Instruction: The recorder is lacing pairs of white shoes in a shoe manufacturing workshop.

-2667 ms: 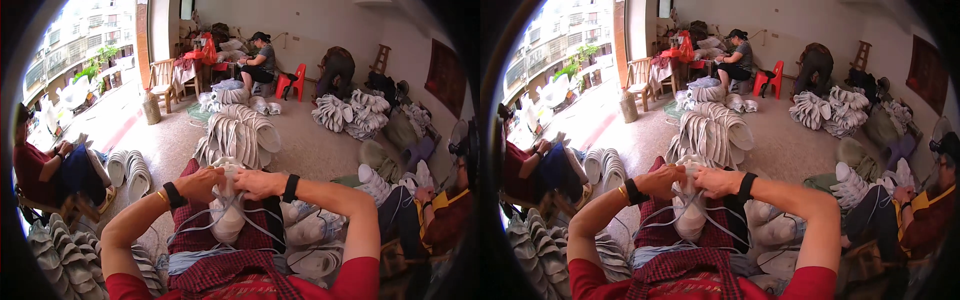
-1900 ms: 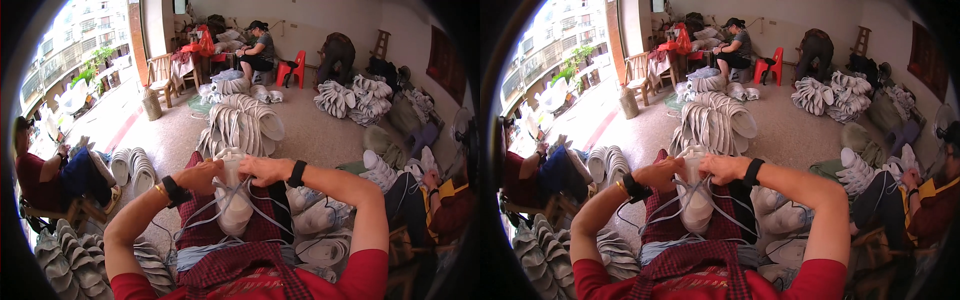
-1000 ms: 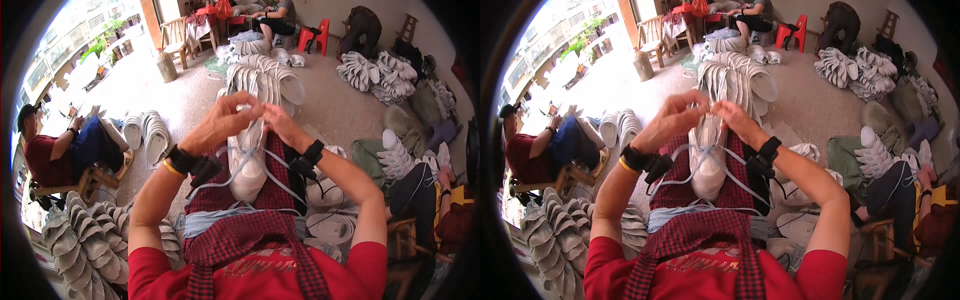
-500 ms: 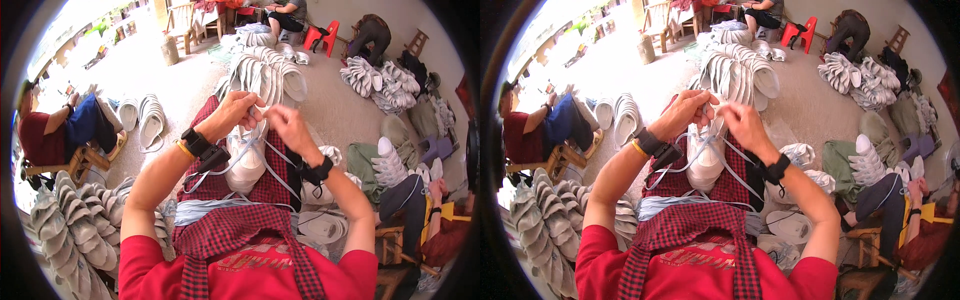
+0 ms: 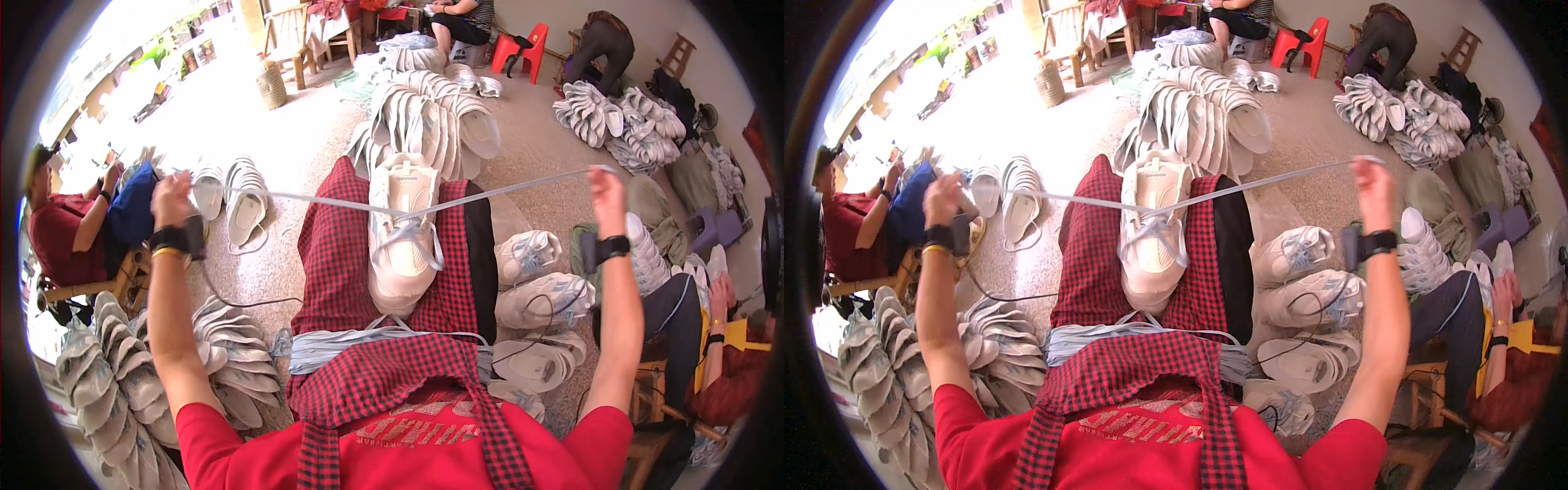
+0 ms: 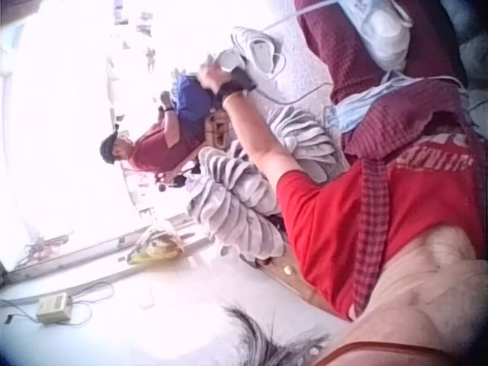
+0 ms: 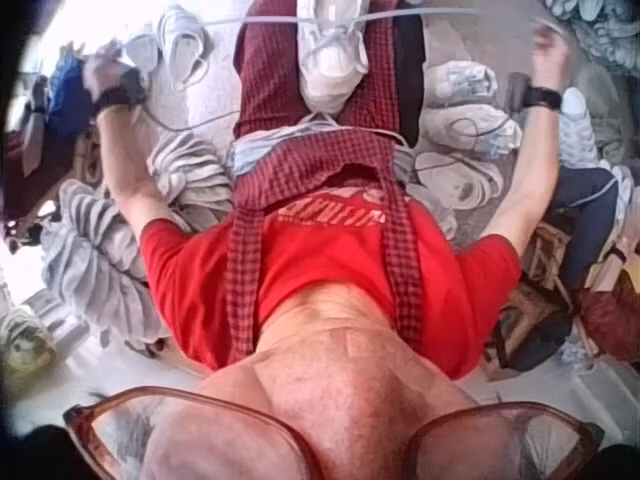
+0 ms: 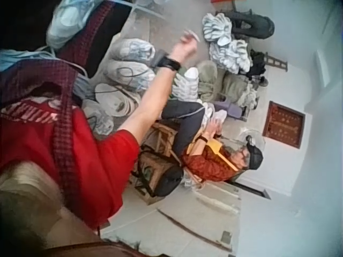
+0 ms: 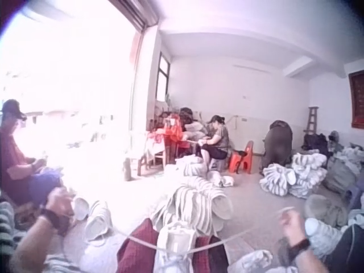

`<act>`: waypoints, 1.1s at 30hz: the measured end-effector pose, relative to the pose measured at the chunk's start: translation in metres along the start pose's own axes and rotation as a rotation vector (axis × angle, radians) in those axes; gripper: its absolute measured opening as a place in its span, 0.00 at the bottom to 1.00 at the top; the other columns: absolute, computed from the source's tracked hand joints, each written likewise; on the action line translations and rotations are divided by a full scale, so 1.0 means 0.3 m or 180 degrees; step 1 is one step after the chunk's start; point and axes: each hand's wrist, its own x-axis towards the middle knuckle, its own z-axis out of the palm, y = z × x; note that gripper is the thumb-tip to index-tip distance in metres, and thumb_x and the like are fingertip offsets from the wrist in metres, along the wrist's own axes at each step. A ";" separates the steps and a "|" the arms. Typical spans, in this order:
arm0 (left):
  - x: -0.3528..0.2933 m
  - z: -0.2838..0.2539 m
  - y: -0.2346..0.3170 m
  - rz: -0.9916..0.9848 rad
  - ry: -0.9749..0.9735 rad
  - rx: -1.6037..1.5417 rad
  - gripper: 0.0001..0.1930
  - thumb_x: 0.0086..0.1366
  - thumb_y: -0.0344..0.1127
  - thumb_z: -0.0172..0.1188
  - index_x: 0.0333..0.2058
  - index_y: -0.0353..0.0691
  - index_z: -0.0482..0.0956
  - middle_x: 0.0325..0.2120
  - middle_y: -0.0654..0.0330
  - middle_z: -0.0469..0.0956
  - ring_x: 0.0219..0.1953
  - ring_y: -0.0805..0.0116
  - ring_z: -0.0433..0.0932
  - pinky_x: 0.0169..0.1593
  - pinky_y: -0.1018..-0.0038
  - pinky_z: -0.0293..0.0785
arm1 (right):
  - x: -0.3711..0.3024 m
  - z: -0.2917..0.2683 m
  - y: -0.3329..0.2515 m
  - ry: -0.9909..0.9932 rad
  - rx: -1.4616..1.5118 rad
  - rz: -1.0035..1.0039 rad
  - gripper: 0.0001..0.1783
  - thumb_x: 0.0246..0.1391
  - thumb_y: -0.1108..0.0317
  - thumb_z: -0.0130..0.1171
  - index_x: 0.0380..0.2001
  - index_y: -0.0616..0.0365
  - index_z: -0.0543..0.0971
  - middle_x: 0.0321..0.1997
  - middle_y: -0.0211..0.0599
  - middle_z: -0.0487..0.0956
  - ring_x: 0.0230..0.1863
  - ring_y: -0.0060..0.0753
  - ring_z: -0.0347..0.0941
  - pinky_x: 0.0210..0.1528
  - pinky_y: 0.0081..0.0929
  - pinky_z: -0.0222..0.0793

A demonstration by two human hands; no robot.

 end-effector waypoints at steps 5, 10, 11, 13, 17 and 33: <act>0.023 0.105 0.121 0.0219 0.0580 -0.0291 0.24 0.78 0.38 0.37 0.67 0.32 0.52 0.53 0.45 0.78 0.49 0.55 0.82 0.46 0.74 0.81 | 0.055 -0.258 -0.102 0.0665 -0.0500 -0.0502 0.14 0.67 0.66 0.49 0.46 0.64 0.77 0.42 0.43 0.85 0.42 0.31 0.83 0.36 0.19 0.75; -0.323 0.569 -0.011 0.0203 -0.1049 0.0821 0.28 0.72 0.35 0.53 0.66 0.33 0.59 0.41 0.54 0.83 0.42 0.67 0.83 0.41 0.75 0.79 | -0.201 0.306 0.081 -0.0594 -0.3022 0.0835 0.14 0.61 0.66 0.55 0.41 0.67 0.80 0.31 0.41 0.85 0.29 0.28 0.81 0.30 0.24 0.77; -0.402 0.651 -0.001 -0.0016 -0.1203 0.1233 0.28 0.69 0.38 0.58 0.65 0.40 0.63 0.41 0.54 0.83 0.36 0.68 0.83 0.39 0.75 0.79 | -0.265 0.410 0.087 -0.0760 -0.3050 0.0408 0.11 0.61 0.68 0.55 0.39 0.65 0.81 0.30 0.40 0.85 0.29 0.28 0.81 0.31 0.26 0.77; -0.580 0.827 0.025 -0.0108 -0.2135 0.1594 0.16 0.70 0.39 0.58 0.51 0.35 0.79 0.34 0.59 0.83 0.35 0.74 0.79 0.39 0.77 0.77 | -0.353 0.543 0.117 -0.1437 -0.3156 -0.1126 0.07 0.57 0.71 0.58 0.35 0.62 0.82 0.30 0.40 0.83 0.29 0.34 0.80 0.32 0.30 0.75; -0.735 0.982 -0.018 0.0734 -0.2912 0.1923 0.14 0.64 0.38 0.64 0.40 0.32 0.82 0.33 0.59 0.81 0.34 0.71 0.78 0.39 0.72 0.76 | -0.539 0.810 0.064 -0.2550 -0.2866 -0.2197 0.05 0.50 0.71 0.63 0.31 0.60 0.81 0.32 0.42 0.79 0.38 0.47 0.75 0.44 0.39 0.70; -0.792 1.048 -0.032 0.1505 -0.3469 0.1636 0.06 0.53 0.27 0.71 0.31 0.36 0.85 0.27 0.62 0.79 0.28 0.73 0.76 0.33 0.74 0.72 | -0.543 0.863 0.096 -0.2989 -0.2899 -0.1387 0.13 0.55 0.62 0.63 0.32 0.63 0.77 0.29 0.46 0.82 0.34 0.47 0.80 0.39 0.40 0.73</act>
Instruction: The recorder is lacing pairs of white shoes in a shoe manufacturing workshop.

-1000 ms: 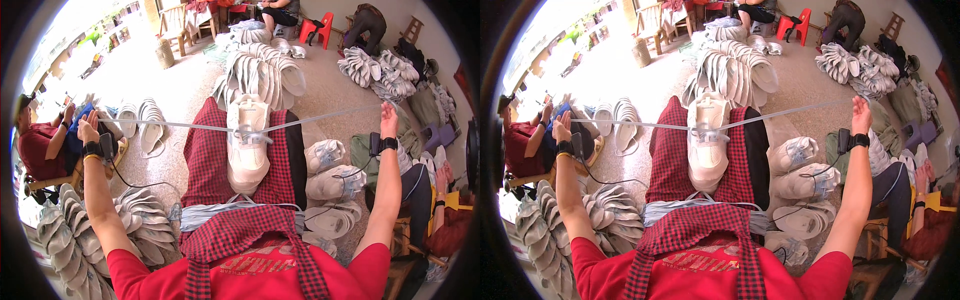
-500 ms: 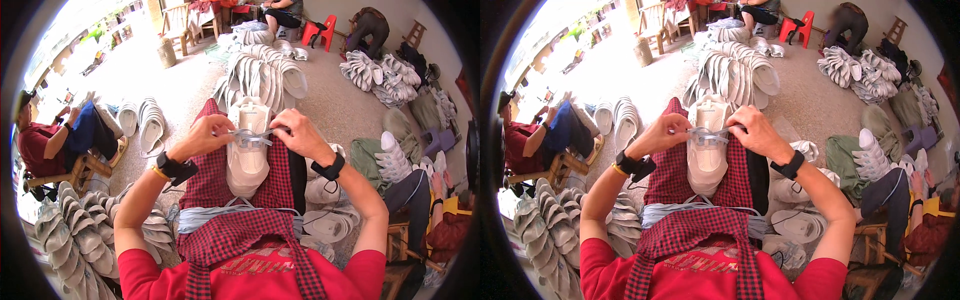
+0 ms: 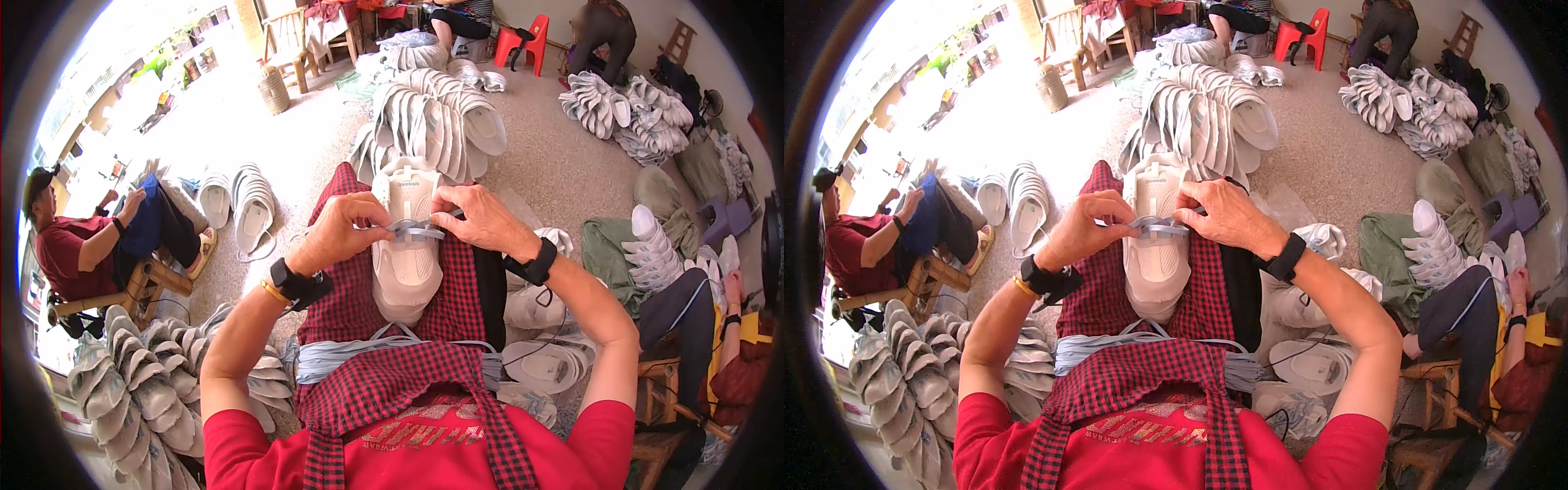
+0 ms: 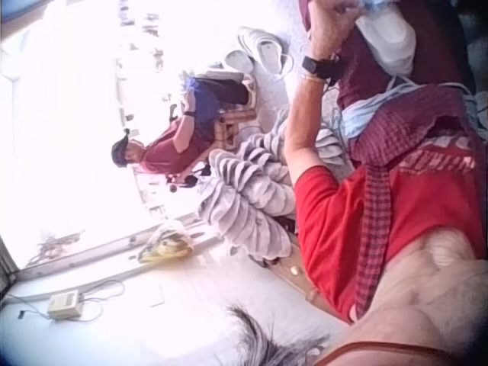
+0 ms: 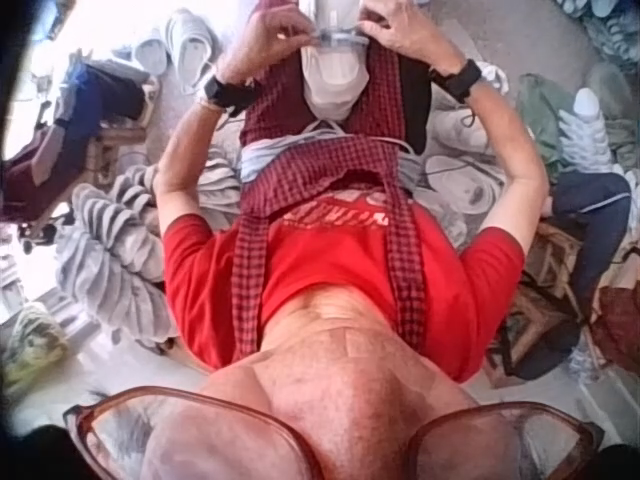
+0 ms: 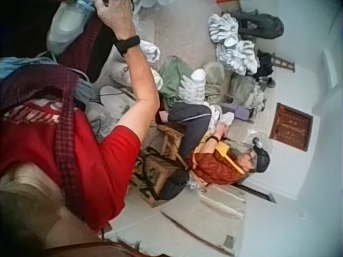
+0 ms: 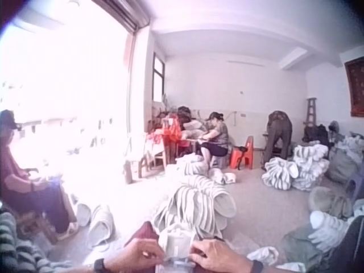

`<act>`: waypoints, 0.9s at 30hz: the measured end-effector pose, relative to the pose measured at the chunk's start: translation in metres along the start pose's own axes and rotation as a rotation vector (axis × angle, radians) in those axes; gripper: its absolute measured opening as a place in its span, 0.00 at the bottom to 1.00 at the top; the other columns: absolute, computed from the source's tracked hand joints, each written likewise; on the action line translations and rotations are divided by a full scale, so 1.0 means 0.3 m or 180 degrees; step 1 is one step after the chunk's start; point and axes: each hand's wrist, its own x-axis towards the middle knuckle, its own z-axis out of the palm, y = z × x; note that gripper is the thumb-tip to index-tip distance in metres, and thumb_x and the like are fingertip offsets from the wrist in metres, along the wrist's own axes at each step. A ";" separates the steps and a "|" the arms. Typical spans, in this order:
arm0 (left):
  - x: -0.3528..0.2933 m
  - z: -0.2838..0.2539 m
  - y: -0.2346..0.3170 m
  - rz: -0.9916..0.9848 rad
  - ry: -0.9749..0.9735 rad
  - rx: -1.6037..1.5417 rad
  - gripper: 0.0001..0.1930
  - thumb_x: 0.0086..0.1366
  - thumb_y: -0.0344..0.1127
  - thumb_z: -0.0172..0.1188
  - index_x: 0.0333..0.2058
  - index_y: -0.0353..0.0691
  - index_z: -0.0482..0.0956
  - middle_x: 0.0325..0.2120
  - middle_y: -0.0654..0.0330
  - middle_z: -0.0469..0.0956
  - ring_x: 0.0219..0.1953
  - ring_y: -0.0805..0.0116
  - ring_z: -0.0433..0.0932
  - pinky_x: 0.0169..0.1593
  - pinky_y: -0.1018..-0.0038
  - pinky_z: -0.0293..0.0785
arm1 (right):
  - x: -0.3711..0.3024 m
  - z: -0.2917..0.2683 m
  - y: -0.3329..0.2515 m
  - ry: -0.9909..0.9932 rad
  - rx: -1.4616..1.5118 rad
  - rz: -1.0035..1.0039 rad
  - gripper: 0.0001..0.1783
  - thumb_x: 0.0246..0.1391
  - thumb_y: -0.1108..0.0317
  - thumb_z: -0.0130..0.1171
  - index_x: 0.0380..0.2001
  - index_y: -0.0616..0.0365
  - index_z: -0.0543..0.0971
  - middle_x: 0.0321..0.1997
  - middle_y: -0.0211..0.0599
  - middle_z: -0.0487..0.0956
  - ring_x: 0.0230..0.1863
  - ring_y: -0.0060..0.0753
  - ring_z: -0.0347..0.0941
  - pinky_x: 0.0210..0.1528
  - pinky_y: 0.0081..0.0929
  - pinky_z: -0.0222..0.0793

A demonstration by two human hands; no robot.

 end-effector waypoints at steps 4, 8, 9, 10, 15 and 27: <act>-0.016 0.077 0.000 0.0044 0.1028 0.0921 0.05 0.56 0.26 0.68 0.32 0.37 0.82 0.24 0.60 0.80 0.24 0.69 0.77 0.32 0.72 0.73 | -0.006 0.007 -0.013 0.0005 -0.0115 0.0100 0.13 0.56 0.61 0.63 0.32 0.61 0.78 0.28 0.45 0.82 0.32 0.45 0.81 0.37 0.39 0.72; -0.016 0.117 0.032 -0.0520 0.1534 0.1197 0.07 0.56 0.24 0.60 0.35 0.40 0.76 0.17 0.57 0.73 0.19 0.58 0.73 0.26 0.64 0.69 | -0.017 0.014 -0.006 0.0090 -0.0177 0.0075 0.13 0.55 0.61 0.64 0.29 0.61 0.80 0.23 0.43 0.80 0.26 0.39 0.78 0.33 0.35 0.71; -0.015 0.120 0.033 -0.0659 0.1471 0.1134 0.09 0.57 0.23 0.58 0.37 0.40 0.73 0.15 0.56 0.72 0.17 0.60 0.73 0.25 0.62 0.67 | -0.021 0.005 -0.004 0.0010 -0.0185 0.0130 0.13 0.55 0.61 0.64 0.28 0.61 0.80 0.20 0.39 0.77 0.24 0.32 0.75 0.31 0.32 0.68; -0.018 0.130 0.028 -0.0664 0.1479 0.1140 0.09 0.57 0.23 0.58 0.37 0.40 0.73 0.15 0.56 0.72 0.17 0.60 0.73 0.25 0.62 0.67 | -0.025 -0.004 0.000 -0.0073 -0.0193 0.0184 0.13 0.55 0.61 0.64 0.26 0.62 0.81 0.18 0.35 0.75 0.21 0.25 0.72 0.28 0.28 0.66; -0.025 0.148 0.027 -0.0875 0.1532 0.0719 0.05 0.57 0.23 0.57 0.32 0.40 0.73 0.13 0.57 0.70 0.15 0.65 0.73 0.22 0.65 0.64 | -0.015 -0.037 0.020 -0.0107 0.0993 0.0568 0.13 0.55 0.62 0.65 0.25 0.62 0.83 0.17 0.24 0.72 0.23 0.13 0.65 0.27 0.22 0.61; 0.008 0.110 0.030 0.0031 0.1700 0.1643 0.06 0.54 0.21 0.62 0.26 0.38 0.74 0.23 0.57 0.73 0.26 0.65 0.75 0.30 0.70 0.71 | -0.024 -0.021 0.025 -0.0238 0.0746 0.0508 0.12 0.53 0.62 0.68 0.28 0.61 0.85 0.19 0.28 0.75 0.23 0.18 0.66 0.28 0.25 0.63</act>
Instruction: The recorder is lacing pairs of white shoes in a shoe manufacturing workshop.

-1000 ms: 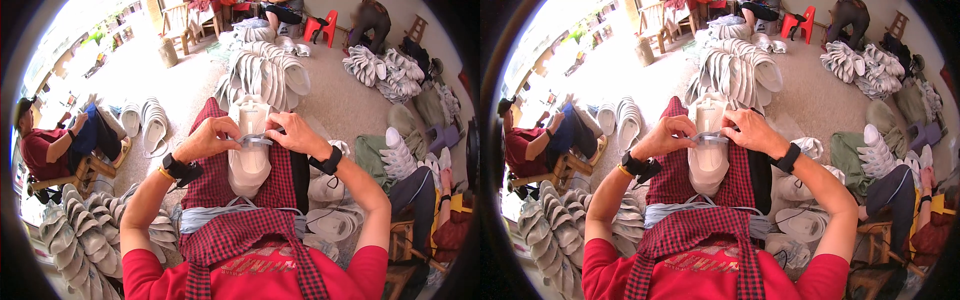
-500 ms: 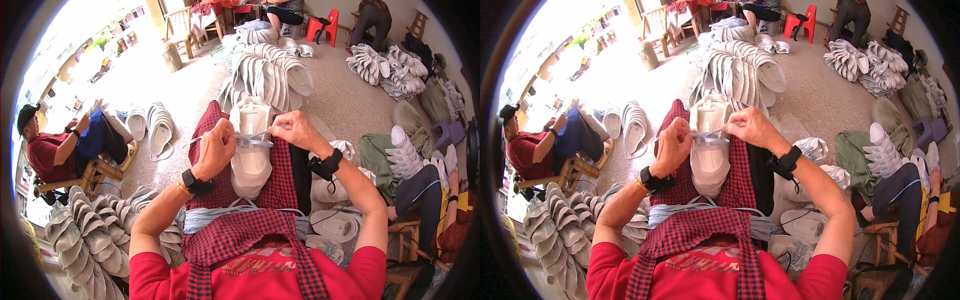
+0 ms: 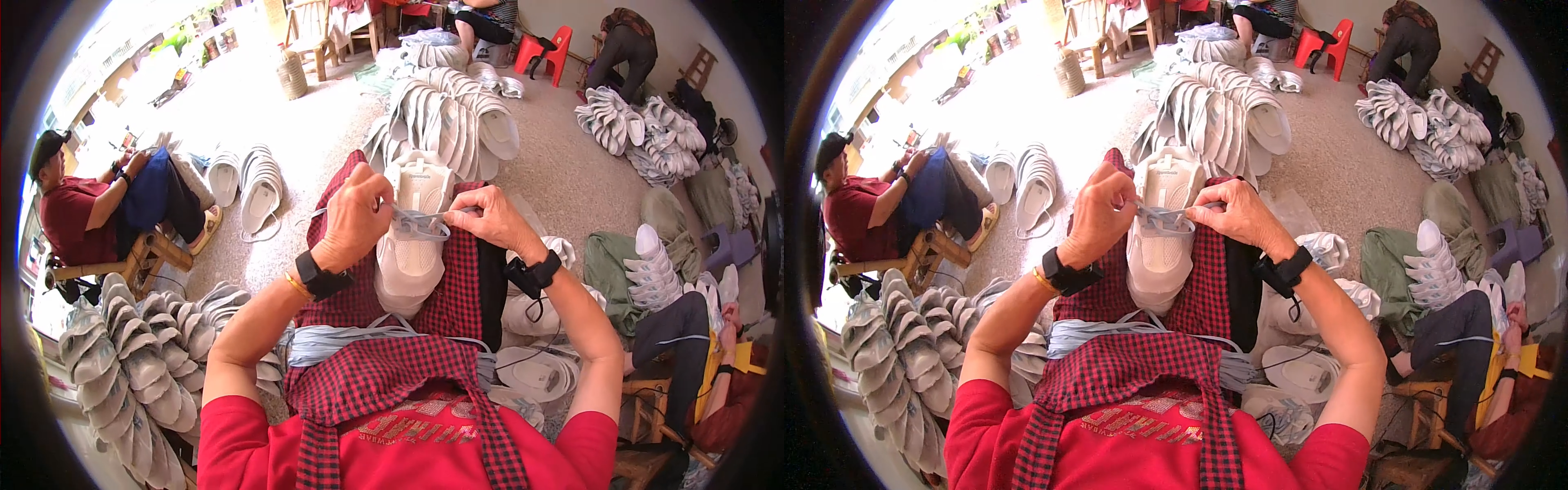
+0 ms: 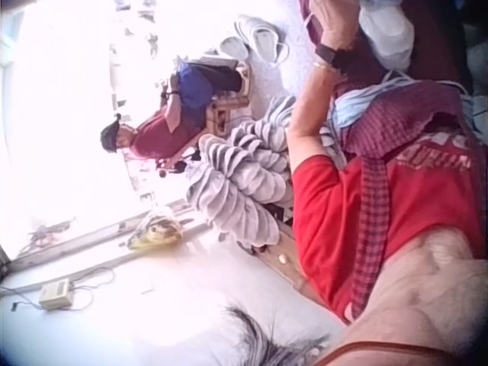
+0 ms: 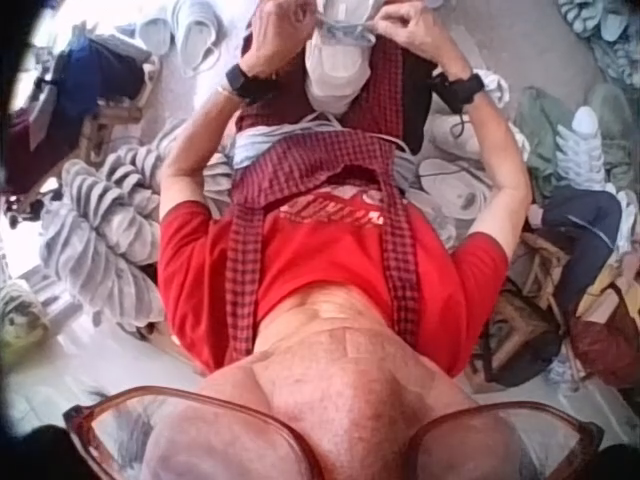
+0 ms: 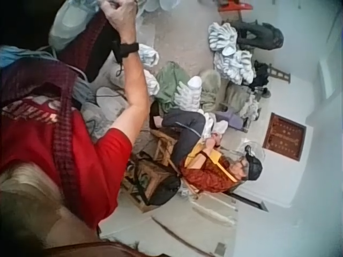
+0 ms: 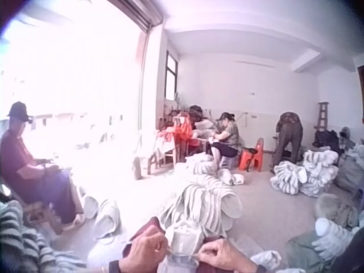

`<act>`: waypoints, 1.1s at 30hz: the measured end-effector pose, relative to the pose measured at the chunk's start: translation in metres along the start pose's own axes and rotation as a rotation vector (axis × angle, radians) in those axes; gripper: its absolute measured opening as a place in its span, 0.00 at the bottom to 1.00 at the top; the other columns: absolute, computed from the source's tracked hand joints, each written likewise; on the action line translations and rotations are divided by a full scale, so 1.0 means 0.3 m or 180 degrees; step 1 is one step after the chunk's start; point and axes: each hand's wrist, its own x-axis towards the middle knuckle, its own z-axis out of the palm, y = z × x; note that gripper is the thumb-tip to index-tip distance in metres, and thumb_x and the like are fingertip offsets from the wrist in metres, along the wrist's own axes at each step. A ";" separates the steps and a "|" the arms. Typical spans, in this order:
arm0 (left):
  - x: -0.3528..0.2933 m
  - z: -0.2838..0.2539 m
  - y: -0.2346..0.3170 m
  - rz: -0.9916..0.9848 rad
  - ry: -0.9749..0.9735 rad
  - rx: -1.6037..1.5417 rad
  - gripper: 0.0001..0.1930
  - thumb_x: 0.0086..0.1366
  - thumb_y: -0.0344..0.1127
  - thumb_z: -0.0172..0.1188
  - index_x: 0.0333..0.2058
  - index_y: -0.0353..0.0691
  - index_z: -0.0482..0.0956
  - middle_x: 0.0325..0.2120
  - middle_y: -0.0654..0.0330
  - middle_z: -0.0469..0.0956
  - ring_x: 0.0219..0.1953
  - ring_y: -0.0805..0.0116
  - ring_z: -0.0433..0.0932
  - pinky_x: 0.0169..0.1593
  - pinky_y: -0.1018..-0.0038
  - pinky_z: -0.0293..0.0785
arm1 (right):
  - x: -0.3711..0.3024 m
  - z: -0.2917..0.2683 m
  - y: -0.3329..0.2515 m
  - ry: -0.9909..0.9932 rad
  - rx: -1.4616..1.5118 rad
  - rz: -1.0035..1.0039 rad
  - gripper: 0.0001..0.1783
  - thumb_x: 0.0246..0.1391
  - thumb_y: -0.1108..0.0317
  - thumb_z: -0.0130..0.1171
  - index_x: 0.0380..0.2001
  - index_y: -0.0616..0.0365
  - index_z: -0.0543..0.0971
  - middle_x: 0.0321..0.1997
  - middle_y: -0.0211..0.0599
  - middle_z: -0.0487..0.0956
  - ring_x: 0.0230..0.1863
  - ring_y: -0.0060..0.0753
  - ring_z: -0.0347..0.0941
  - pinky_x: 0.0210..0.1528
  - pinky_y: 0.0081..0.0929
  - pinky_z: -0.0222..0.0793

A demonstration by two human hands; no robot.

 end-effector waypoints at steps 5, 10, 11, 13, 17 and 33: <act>-0.028 0.011 0.003 -0.0412 -0.0089 -0.0528 0.06 0.55 0.21 0.62 0.30 0.35 0.74 0.28 0.58 0.72 0.25 0.68 0.73 0.30 0.72 0.71 | 0.001 0.008 0.015 0.0087 0.0134 0.0033 0.12 0.52 0.62 0.69 0.28 0.61 0.85 0.18 0.28 0.74 0.22 0.17 0.65 0.28 0.24 0.62; -0.023 0.003 0.016 -0.0867 -0.0448 -0.1055 0.07 0.57 0.22 0.61 0.34 0.34 0.76 0.30 0.59 0.73 0.29 0.70 0.76 0.33 0.73 0.74 | 0.008 0.004 0.085 0.0085 0.0526 -0.0185 0.11 0.55 0.64 0.65 0.27 0.62 0.84 0.22 0.25 0.78 0.23 0.16 0.67 0.28 0.22 0.63; -0.028 -0.005 0.007 -0.0985 -0.0681 -0.1072 0.07 0.57 0.22 0.61 0.35 0.33 0.76 0.31 0.59 0.73 0.30 0.70 0.78 0.35 0.74 0.76 | 0.012 -0.001 0.083 0.0067 0.0534 -0.0194 0.11 0.55 0.64 0.65 0.27 0.62 0.84 0.22 0.25 0.78 0.23 0.16 0.67 0.28 0.22 0.63; -0.043 -0.019 0.003 -0.1020 -0.0885 -0.1120 0.08 0.57 0.23 0.61 0.36 0.33 0.77 0.33 0.59 0.73 0.32 0.69 0.78 0.36 0.74 0.76 | 0.016 -0.022 0.078 0.0526 0.1991 0.0038 0.11 0.57 0.65 0.60 0.26 0.61 0.82 0.24 0.22 0.76 0.21 0.13 0.64 0.24 0.18 0.59; -0.041 -0.020 0.000 -0.1010 -0.1139 -0.1492 0.09 0.56 0.26 0.62 0.36 0.31 0.77 0.36 0.58 0.74 0.34 0.67 0.79 0.38 0.73 0.76 | -0.004 -0.093 0.183 0.0849 0.3622 -0.0156 0.09 0.58 0.65 0.58 0.26 0.54 0.77 0.21 0.17 0.68 0.20 0.06 0.53 0.21 0.13 0.46; -0.024 -0.057 -0.091 -0.0282 -0.1041 -0.0762 0.05 0.57 0.28 0.59 0.31 0.33 0.77 0.32 0.52 0.77 0.39 0.55 0.76 0.45 0.64 0.72 | -0.099 0.060 -0.091 -0.0187 -0.0321 -0.0712 0.11 0.45 0.68 0.69 0.32 0.60 0.80 0.44 0.39 0.72 0.47 0.39 0.69 0.51 0.33 0.68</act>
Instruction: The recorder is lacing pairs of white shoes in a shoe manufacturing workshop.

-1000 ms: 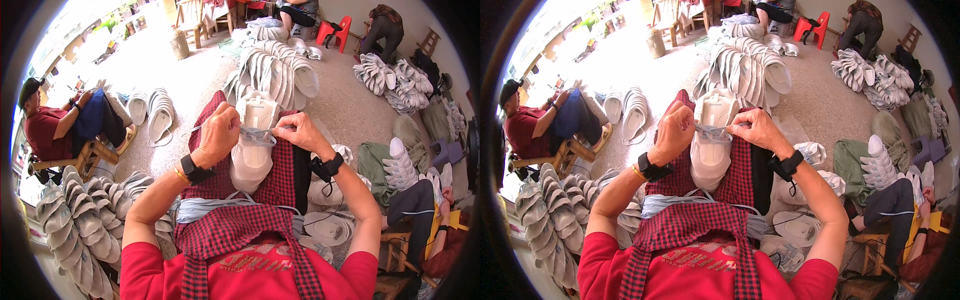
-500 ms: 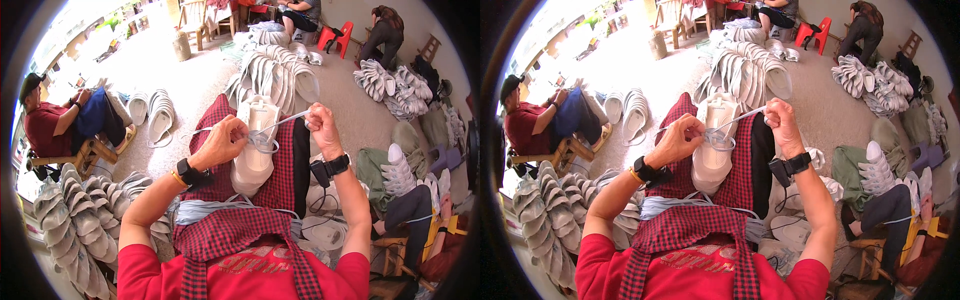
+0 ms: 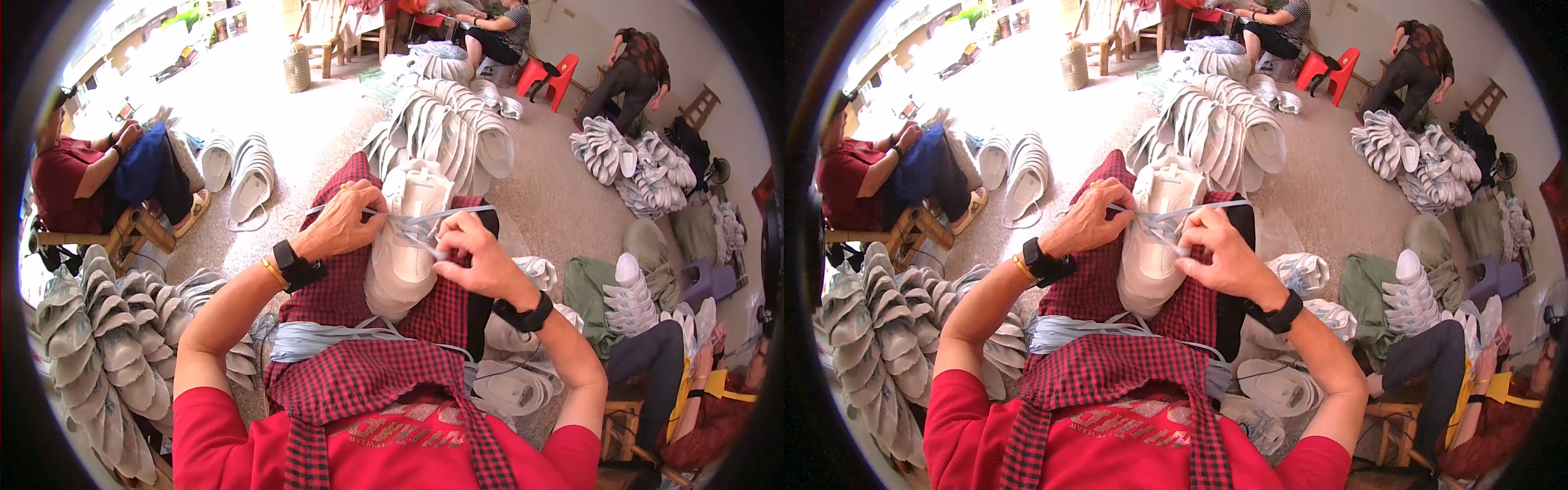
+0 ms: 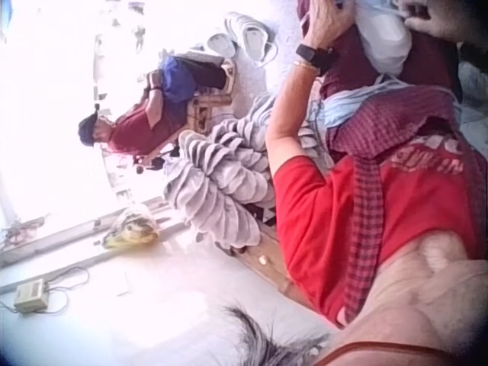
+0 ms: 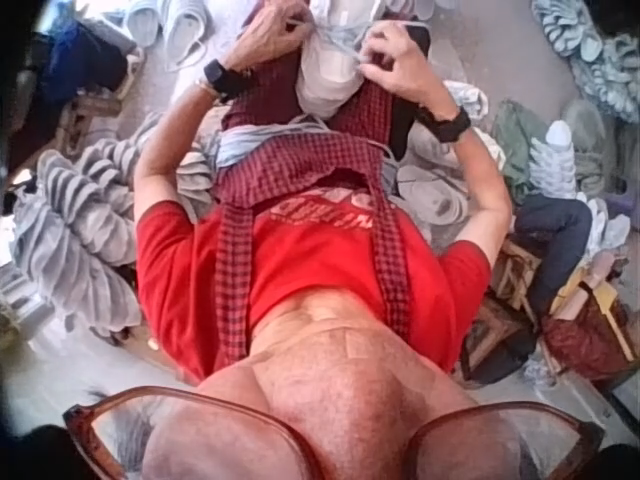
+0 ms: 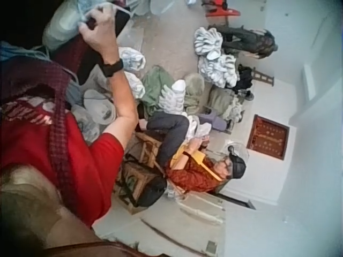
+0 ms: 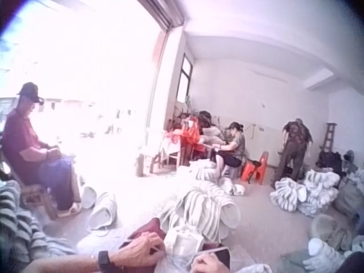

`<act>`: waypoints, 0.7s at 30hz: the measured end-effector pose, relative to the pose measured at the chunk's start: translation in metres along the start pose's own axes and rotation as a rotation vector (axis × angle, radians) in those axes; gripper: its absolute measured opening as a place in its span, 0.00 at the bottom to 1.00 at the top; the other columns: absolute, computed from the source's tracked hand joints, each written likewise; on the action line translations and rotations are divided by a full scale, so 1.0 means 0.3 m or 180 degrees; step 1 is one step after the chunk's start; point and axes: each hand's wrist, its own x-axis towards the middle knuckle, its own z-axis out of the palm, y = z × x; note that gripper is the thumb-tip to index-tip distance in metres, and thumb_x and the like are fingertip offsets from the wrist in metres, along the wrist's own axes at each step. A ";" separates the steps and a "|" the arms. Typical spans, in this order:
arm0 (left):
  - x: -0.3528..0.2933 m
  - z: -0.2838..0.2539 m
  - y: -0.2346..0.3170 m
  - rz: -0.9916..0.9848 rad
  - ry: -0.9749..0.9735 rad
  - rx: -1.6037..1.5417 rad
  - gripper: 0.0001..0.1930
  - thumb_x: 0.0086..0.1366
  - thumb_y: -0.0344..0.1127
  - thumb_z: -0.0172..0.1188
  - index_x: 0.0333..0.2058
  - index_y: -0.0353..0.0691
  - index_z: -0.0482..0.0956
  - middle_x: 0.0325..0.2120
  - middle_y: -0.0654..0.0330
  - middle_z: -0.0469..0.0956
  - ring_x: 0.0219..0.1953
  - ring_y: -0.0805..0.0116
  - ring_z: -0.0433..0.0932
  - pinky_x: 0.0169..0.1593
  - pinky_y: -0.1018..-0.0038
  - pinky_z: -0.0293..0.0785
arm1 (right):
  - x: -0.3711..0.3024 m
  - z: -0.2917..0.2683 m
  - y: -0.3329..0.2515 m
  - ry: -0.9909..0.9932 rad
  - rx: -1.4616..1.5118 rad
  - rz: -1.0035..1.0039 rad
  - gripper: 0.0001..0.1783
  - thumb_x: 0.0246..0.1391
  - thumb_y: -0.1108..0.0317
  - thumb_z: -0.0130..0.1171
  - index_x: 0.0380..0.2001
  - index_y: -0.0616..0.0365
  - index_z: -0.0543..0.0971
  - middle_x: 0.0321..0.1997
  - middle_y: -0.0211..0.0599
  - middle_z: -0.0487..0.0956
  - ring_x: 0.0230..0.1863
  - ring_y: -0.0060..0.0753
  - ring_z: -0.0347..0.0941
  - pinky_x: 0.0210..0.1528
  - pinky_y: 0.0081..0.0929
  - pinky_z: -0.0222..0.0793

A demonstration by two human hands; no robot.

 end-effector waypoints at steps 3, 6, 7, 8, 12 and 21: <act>0.002 0.012 0.001 0.0352 0.0137 0.0181 0.06 0.58 0.30 0.60 0.30 0.32 0.77 0.31 0.51 0.78 0.36 0.53 0.77 0.44 0.64 0.72 | 0.034 -0.005 0.057 0.0573 0.0921 0.0413 0.15 0.56 0.63 0.67 0.26 0.65 0.78 0.37 0.37 0.73 0.26 0.25 0.69 0.30 0.24 0.67; 0.015 -0.007 0.001 0.0092 -0.0219 -0.0045 0.07 0.60 0.30 0.61 0.29 0.31 0.77 0.28 0.53 0.79 0.31 0.57 0.77 0.40 0.66 0.73 | 0.057 0.022 0.085 0.0950 0.0036 0.0414 0.16 0.56 0.64 0.67 0.23 0.66 0.78 0.30 0.36 0.73 0.25 0.26 0.68 0.29 0.27 0.65; 0.016 -0.013 -0.010 0.0090 -0.0199 -0.0062 0.07 0.60 0.30 0.61 0.29 0.31 0.77 0.28 0.53 0.79 0.31 0.57 0.77 0.40 0.66 0.73 | 0.064 0.038 0.088 0.1117 -0.0100 0.0259 0.17 0.54 0.64 0.67 0.19 0.66 0.78 0.26 0.37 0.72 0.23 0.26 0.67 0.28 0.30 0.63; 0.010 -0.027 -0.030 -0.0121 -0.0115 -0.0257 0.07 0.60 0.31 0.61 0.29 0.31 0.78 0.27 0.55 0.79 0.30 0.62 0.77 0.38 0.67 0.74 | 0.070 0.035 0.085 0.1088 -0.0119 0.0254 0.17 0.54 0.64 0.67 0.19 0.66 0.78 0.26 0.37 0.72 0.23 0.26 0.67 0.28 0.30 0.63; -0.035 -0.187 -0.171 -0.0596 0.0086 -0.0178 0.06 0.61 0.32 0.64 0.30 0.35 0.80 0.23 0.63 0.78 0.28 0.77 0.74 0.34 0.73 0.73 | 0.083 0.034 0.063 0.0942 -0.0162 0.0488 0.10 0.53 0.67 0.66 0.28 0.64 0.80 0.27 0.35 0.74 0.23 0.26 0.70 0.29 0.28 0.67; -0.108 -0.249 -0.225 -0.1054 -0.0033 -0.0059 0.11 0.62 0.37 0.64 0.34 0.34 0.85 0.28 0.59 0.82 0.32 0.72 0.78 0.39 0.73 0.75 | 0.083 0.025 0.097 0.1490 -0.0024 0.0618 0.10 0.53 0.75 0.58 0.40 0.63 0.79 0.39 0.40 0.77 0.34 0.28 0.77 0.37 0.26 0.75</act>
